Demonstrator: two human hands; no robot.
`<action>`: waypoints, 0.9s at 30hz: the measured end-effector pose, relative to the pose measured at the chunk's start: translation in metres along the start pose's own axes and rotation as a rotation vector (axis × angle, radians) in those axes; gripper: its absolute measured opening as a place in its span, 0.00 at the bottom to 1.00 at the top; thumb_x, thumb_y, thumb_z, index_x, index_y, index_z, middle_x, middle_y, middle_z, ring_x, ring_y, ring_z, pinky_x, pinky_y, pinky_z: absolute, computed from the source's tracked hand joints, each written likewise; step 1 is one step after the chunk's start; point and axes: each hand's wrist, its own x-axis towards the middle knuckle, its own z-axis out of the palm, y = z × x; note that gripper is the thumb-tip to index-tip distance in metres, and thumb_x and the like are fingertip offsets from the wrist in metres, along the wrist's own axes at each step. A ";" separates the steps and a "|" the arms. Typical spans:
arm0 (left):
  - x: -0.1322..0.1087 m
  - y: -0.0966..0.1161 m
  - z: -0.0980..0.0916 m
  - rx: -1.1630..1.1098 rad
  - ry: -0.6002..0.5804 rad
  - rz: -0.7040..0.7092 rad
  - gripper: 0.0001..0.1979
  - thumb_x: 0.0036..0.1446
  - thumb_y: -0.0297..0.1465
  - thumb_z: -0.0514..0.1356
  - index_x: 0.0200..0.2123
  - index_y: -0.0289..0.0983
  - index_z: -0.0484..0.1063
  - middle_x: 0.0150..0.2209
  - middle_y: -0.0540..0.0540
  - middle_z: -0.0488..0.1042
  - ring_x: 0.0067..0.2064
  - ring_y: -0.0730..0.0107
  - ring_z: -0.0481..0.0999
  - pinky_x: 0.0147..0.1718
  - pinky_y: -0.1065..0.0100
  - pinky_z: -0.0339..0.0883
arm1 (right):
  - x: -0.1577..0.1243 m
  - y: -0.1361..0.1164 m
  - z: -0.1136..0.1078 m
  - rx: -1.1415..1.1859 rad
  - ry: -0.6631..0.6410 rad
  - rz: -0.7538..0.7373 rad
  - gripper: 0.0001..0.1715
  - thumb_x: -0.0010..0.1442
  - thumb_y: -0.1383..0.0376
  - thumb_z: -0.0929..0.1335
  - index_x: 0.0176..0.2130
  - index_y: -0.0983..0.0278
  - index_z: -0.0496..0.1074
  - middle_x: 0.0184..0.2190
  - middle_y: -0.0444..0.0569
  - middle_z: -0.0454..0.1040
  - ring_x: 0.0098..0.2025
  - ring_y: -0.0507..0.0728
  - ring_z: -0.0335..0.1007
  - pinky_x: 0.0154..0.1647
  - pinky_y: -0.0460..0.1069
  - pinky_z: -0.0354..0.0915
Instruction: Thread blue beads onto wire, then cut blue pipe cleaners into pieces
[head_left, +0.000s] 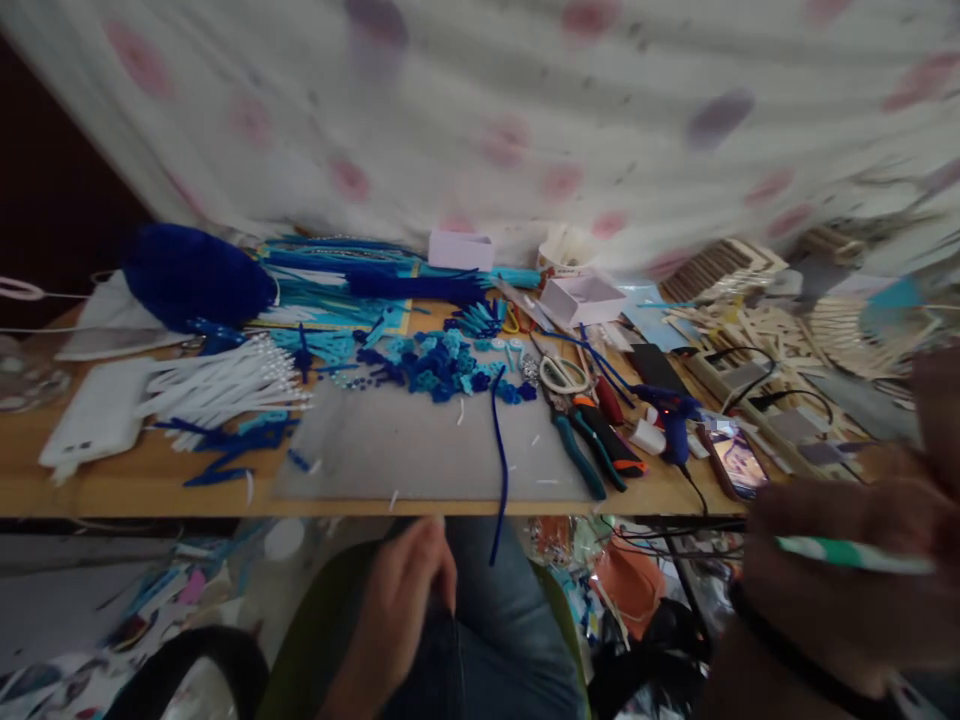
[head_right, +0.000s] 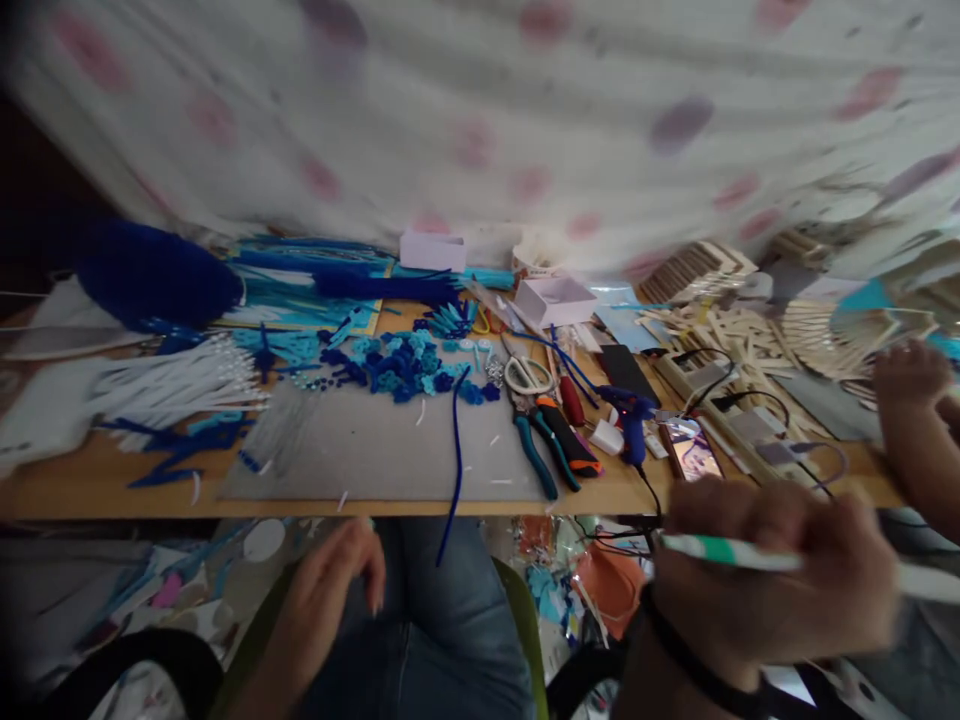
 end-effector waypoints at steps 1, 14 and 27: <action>0.007 -0.008 -0.010 0.091 0.155 0.087 0.27 0.65 0.48 0.44 0.21 0.41 0.66 0.21 0.48 0.69 0.27 0.66 0.70 0.33 0.64 0.65 | -0.007 0.014 0.008 -0.028 -0.072 -0.018 0.29 0.56 0.58 0.70 0.11 0.60 0.57 0.08 0.39 0.55 0.10 0.45 0.48 0.16 0.52 0.42; 0.056 -0.048 -0.061 0.658 0.467 0.498 0.12 0.67 0.29 0.45 0.39 0.39 0.68 0.37 0.44 0.76 0.41 0.63 0.74 0.43 0.62 0.66 | -0.076 0.192 0.025 -0.461 -0.814 0.337 0.19 0.55 0.49 0.70 0.36 0.62 0.73 0.28 0.44 0.75 0.25 0.50 0.67 0.24 0.45 0.63; 0.066 -0.047 -0.065 0.779 0.503 0.542 0.07 0.59 0.24 0.56 0.40 0.40 0.63 0.35 0.47 0.69 0.43 0.60 0.73 0.46 0.57 0.66 | -0.069 0.194 0.013 -0.734 -0.811 0.083 0.23 0.51 0.59 0.73 0.19 0.60 0.56 0.15 0.37 0.57 0.19 0.48 0.51 0.19 0.44 0.49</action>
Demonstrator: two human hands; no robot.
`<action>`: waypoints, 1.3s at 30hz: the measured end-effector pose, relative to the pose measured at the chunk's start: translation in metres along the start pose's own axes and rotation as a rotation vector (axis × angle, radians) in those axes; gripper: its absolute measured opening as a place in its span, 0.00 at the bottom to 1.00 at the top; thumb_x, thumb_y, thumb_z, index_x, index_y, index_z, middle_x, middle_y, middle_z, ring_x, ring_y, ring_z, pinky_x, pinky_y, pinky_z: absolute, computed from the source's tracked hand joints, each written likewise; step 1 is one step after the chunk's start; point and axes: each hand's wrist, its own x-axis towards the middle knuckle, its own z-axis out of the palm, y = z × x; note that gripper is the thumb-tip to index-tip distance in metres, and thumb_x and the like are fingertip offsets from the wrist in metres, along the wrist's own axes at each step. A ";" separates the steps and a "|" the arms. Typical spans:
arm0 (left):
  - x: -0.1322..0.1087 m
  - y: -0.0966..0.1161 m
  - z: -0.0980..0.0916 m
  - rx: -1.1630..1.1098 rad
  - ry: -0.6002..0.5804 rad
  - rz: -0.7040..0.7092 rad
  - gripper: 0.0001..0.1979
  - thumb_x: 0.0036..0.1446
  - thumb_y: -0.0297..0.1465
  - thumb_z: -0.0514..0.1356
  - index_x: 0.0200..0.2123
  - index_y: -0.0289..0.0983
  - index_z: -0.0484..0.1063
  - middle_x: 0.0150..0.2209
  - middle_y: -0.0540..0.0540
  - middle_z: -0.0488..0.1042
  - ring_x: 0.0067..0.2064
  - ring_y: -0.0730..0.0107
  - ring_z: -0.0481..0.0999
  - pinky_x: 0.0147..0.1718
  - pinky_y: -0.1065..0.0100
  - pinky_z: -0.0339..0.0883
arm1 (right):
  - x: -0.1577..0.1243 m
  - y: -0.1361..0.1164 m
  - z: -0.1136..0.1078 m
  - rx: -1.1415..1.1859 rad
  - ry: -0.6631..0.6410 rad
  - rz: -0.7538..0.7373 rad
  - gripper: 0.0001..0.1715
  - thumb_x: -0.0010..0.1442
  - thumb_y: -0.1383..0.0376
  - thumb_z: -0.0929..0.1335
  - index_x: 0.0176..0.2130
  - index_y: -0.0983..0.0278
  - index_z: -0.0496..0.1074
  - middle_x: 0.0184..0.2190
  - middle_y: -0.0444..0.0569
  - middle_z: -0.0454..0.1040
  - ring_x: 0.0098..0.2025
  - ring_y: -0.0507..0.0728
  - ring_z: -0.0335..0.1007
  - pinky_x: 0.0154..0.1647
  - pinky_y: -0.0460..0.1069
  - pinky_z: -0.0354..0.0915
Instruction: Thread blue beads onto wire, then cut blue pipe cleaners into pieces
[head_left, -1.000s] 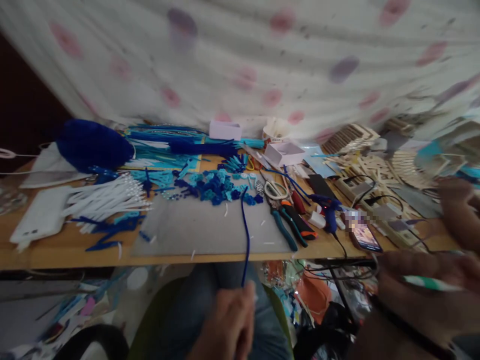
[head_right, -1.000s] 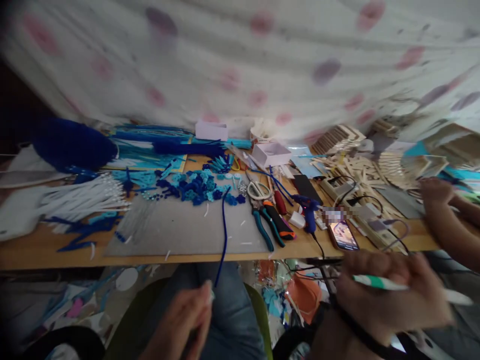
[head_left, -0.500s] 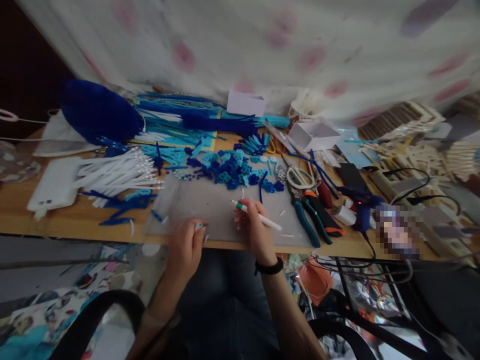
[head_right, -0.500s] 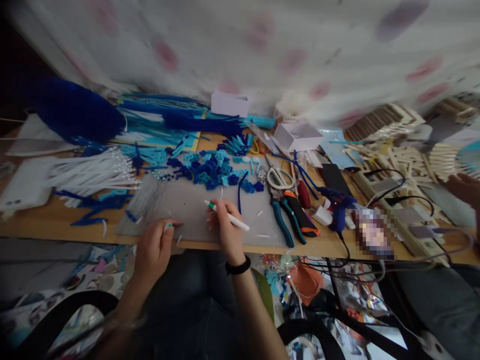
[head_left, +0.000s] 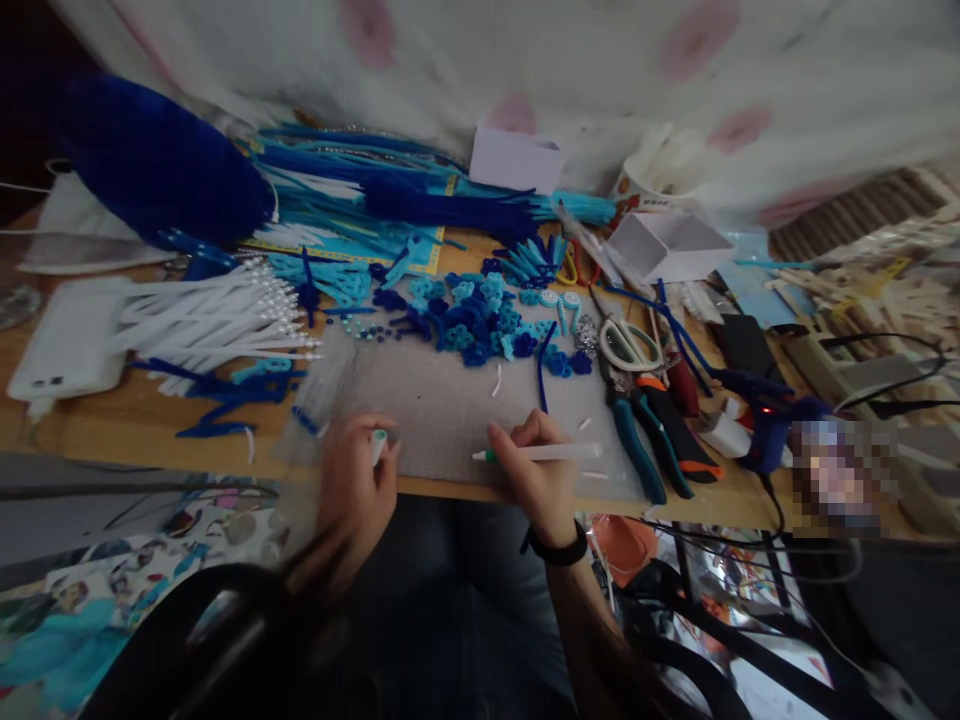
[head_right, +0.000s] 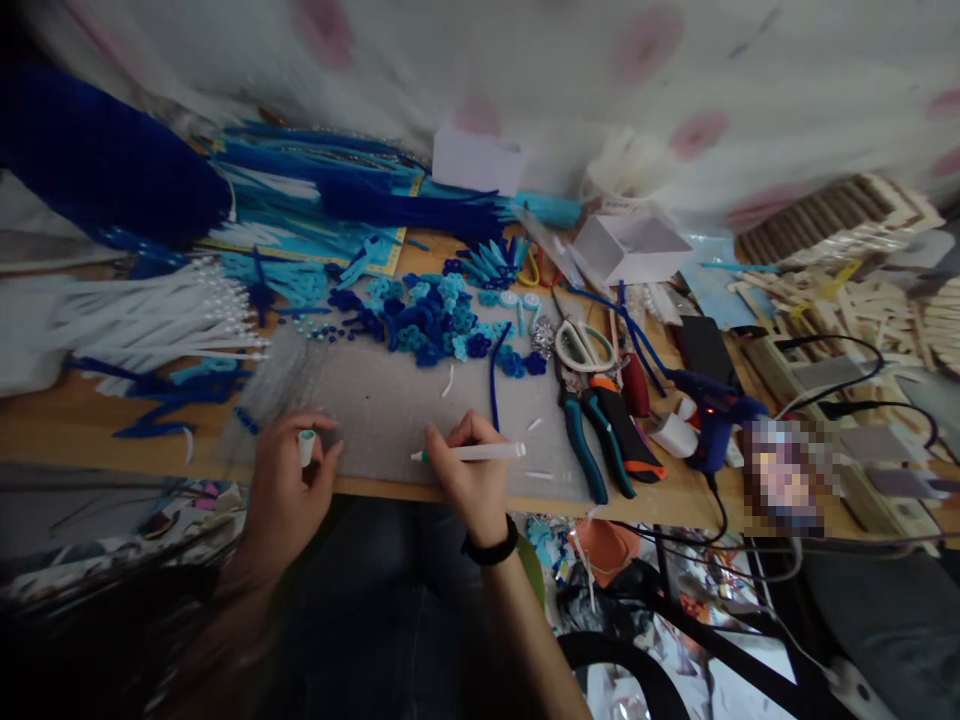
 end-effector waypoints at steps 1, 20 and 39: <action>0.000 0.001 0.001 0.005 0.019 -0.010 0.07 0.59 0.24 0.55 0.40 0.40 0.63 0.35 0.47 0.69 0.43 0.60 0.73 0.47 0.56 0.65 | 0.000 0.000 0.000 -0.006 -0.003 -0.004 0.22 0.52 0.61 0.72 0.19 0.60 0.55 0.15 0.37 0.56 0.19 0.48 0.50 0.19 0.45 0.49; -0.001 0.018 0.010 0.054 0.104 -0.077 0.12 0.56 0.24 0.58 0.27 0.42 0.56 0.37 0.44 0.74 0.46 0.56 0.69 0.53 0.47 0.57 | -0.001 -0.005 0.003 -0.203 -0.085 -0.035 0.20 0.50 0.64 0.68 0.16 0.60 0.54 0.13 0.37 0.55 0.17 0.48 0.49 0.18 0.45 0.48; -0.007 0.019 0.018 0.182 0.070 -0.002 0.11 0.51 0.21 0.59 0.28 0.42 0.61 0.36 0.44 0.76 0.47 0.52 0.69 0.59 0.40 0.47 | -0.002 0.001 0.002 -0.232 -0.054 -0.062 0.22 0.54 0.64 0.69 0.19 0.60 0.53 0.14 0.36 0.55 0.18 0.48 0.49 0.19 0.45 0.48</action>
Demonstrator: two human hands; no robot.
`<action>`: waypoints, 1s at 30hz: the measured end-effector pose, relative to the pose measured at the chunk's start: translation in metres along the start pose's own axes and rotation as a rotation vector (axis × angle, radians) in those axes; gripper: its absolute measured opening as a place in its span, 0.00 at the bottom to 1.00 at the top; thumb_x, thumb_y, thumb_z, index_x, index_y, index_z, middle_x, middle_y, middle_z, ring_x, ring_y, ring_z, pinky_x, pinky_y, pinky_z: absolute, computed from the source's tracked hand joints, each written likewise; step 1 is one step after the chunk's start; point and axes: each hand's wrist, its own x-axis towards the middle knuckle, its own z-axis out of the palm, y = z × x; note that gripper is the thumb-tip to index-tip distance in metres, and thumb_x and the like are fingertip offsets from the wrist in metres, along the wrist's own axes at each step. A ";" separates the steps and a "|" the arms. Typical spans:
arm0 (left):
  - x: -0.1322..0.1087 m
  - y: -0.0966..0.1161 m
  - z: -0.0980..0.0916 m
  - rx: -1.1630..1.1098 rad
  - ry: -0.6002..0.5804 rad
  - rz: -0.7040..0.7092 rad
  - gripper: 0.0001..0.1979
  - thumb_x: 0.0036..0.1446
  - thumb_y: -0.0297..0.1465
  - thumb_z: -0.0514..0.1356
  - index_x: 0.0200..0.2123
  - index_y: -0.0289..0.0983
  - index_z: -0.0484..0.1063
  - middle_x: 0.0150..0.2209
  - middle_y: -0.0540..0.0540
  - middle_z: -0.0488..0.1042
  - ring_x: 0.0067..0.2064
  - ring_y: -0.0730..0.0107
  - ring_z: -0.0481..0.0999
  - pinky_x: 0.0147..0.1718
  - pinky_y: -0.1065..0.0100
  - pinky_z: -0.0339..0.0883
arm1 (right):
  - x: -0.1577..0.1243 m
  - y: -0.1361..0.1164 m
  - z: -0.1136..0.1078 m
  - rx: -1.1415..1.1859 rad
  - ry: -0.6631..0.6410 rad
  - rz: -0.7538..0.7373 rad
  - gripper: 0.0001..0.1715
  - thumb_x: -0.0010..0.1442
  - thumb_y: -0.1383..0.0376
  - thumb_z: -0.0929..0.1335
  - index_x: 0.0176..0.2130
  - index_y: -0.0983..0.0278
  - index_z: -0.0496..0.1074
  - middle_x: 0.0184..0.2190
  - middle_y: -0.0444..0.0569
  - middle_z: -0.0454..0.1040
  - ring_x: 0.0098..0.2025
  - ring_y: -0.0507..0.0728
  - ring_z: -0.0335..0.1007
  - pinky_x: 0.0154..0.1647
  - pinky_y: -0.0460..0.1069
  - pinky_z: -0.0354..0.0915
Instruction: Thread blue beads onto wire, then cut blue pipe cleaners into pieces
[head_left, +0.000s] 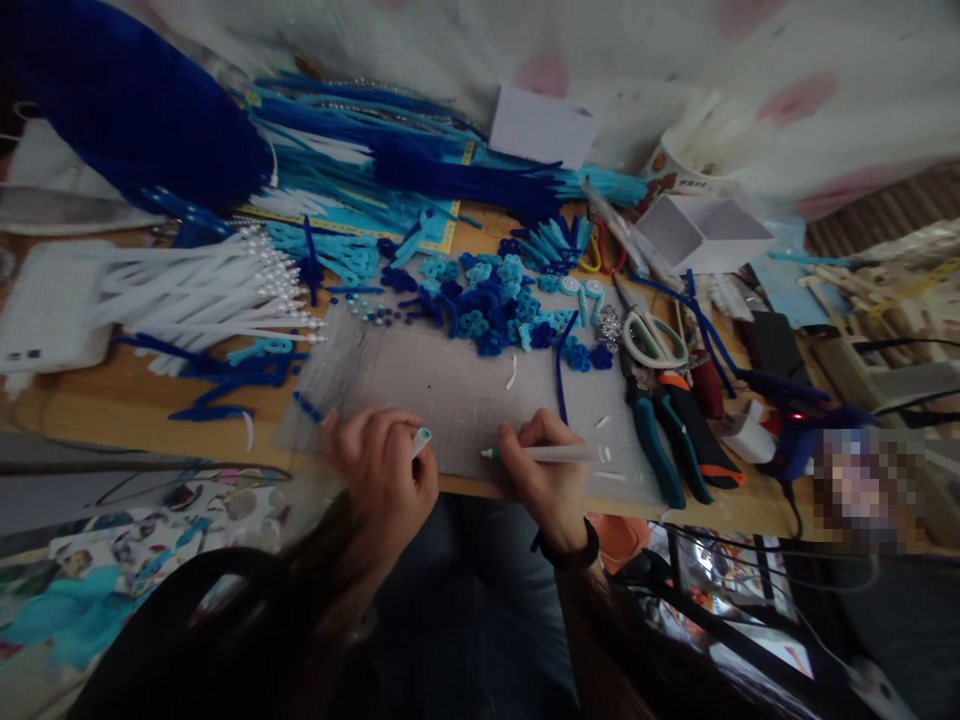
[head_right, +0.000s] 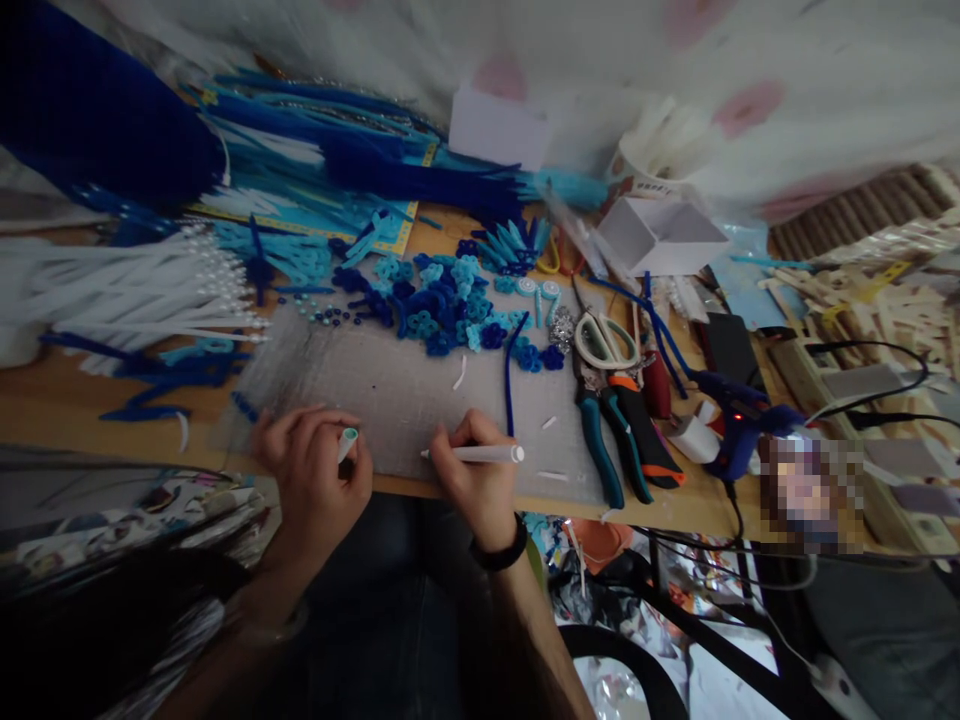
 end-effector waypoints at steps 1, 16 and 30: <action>0.000 0.000 0.001 0.005 0.007 0.009 0.11 0.51 0.20 0.59 0.28 0.42 0.61 0.35 0.44 0.76 0.47 0.53 0.69 0.59 0.40 0.47 | 0.000 0.000 0.000 -0.005 0.000 -0.006 0.22 0.54 0.64 0.69 0.19 0.60 0.53 0.14 0.36 0.54 0.18 0.48 0.49 0.19 0.45 0.48; -0.002 -0.002 0.003 -0.006 0.038 0.028 0.11 0.52 0.20 0.60 0.29 0.40 0.62 0.34 0.45 0.77 0.47 0.54 0.70 0.58 0.40 0.50 | 0.001 -0.002 0.001 -0.034 0.089 -0.040 0.22 0.54 0.63 0.69 0.18 0.60 0.54 0.14 0.36 0.55 0.18 0.48 0.51 0.18 0.44 0.50; -0.003 -0.001 0.004 -0.005 0.041 0.021 0.10 0.53 0.20 0.59 0.30 0.41 0.64 0.35 0.45 0.77 0.48 0.54 0.70 0.58 0.40 0.48 | 0.003 -0.003 0.002 -0.054 0.090 -0.029 0.21 0.54 0.61 0.70 0.19 0.60 0.56 0.14 0.36 0.56 0.17 0.48 0.52 0.18 0.44 0.51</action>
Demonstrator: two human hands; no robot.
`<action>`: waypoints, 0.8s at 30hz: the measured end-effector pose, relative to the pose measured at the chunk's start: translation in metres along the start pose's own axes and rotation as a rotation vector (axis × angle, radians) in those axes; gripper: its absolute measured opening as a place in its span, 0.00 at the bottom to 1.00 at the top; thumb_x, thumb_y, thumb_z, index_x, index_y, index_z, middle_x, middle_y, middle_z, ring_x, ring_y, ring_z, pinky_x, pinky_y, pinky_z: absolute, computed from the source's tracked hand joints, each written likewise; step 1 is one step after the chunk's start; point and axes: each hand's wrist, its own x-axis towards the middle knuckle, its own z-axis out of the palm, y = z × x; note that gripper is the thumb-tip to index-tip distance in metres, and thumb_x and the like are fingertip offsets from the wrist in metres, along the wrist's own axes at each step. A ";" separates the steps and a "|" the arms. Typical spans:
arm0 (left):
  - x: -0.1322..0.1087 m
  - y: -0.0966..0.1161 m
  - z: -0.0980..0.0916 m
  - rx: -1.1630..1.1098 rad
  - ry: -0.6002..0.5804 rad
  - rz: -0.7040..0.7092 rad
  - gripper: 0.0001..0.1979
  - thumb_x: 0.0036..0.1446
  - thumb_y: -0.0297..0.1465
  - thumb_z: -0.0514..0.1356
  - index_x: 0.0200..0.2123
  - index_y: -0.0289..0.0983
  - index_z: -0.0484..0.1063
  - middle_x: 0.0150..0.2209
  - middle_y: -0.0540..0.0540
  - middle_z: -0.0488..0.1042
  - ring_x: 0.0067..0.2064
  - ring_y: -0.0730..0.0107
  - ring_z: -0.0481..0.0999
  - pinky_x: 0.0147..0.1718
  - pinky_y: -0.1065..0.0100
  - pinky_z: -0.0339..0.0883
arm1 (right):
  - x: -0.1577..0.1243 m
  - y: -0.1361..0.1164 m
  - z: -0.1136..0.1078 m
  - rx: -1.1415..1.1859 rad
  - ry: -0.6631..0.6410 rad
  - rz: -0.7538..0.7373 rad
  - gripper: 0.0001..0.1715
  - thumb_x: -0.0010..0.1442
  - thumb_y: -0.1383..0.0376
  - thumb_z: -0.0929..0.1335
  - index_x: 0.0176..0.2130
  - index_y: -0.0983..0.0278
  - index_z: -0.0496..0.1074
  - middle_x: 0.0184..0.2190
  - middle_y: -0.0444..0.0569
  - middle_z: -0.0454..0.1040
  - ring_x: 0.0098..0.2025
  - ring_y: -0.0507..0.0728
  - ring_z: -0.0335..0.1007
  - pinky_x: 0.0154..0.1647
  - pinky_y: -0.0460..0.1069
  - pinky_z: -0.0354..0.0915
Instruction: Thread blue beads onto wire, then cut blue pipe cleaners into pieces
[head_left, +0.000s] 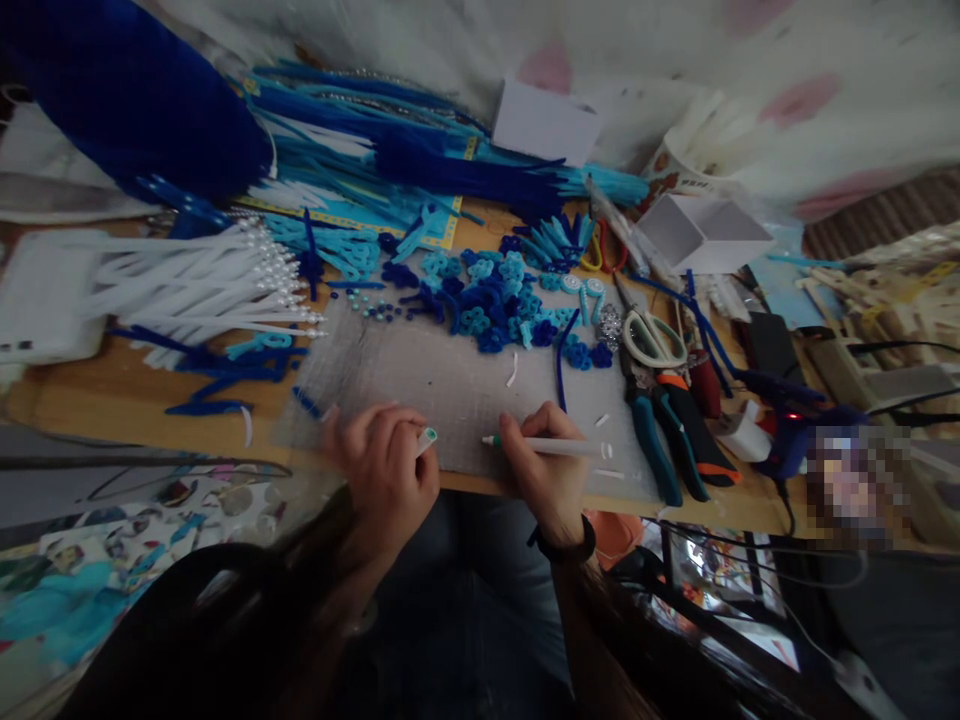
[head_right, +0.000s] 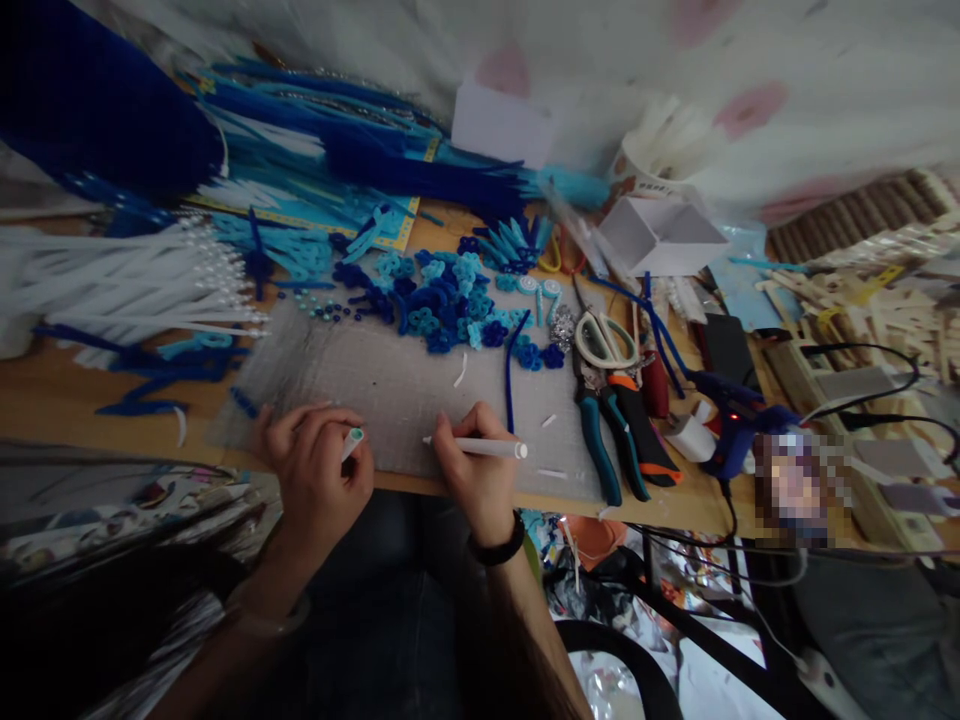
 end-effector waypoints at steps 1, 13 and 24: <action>0.000 0.000 0.000 0.002 -0.001 -0.002 0.10 0.53 0.20 0.59 0.30 0.41 0.64 0.35 0.45 0.77 0.48 0.54 0.70 0.59 0.40 0.48 | 0.000 0.000 0.000 -0.005 0.007 0.002 0.21 0.54 0.61 0.70 0.19 0.60 0.56 0.14 0.36 0.56 0.18 0.48 0.52 0.19 0.44 0.51; 0.000 -0.001 0.000 0.011 -0.012 0.006 0.09 0.53 0.21 0.59 0.29 0.41 0.64 0.34 0.45 0.77 0.47 0.53 0.70 0.59 0.39 0.47 | 0.003 0.001 0.003 0.029 0.035 0.088 0.21 0.55 0.59 0.70 0.20 0.59 0.56 0.14 0.36 0.59 0.17 0.49 0.54 0.19 0.45 0.51; 0.000 -0.002 0.000 -0.012 -0.006 0.018 0.10 0.52 0.21 0.59 0.29 0.41 0.63 0.34 0.45 0.77 0.47 0.53 0.71 0.59 0.39 0.47 | 0.014 0.000 0.004 0.046 0.054 0.125 0.22 0.54 0.57 0.70 0.20 0.59 0.57 0.13 0.36 0.59 0.16 0.50 0.55 0.19 0.46 0.52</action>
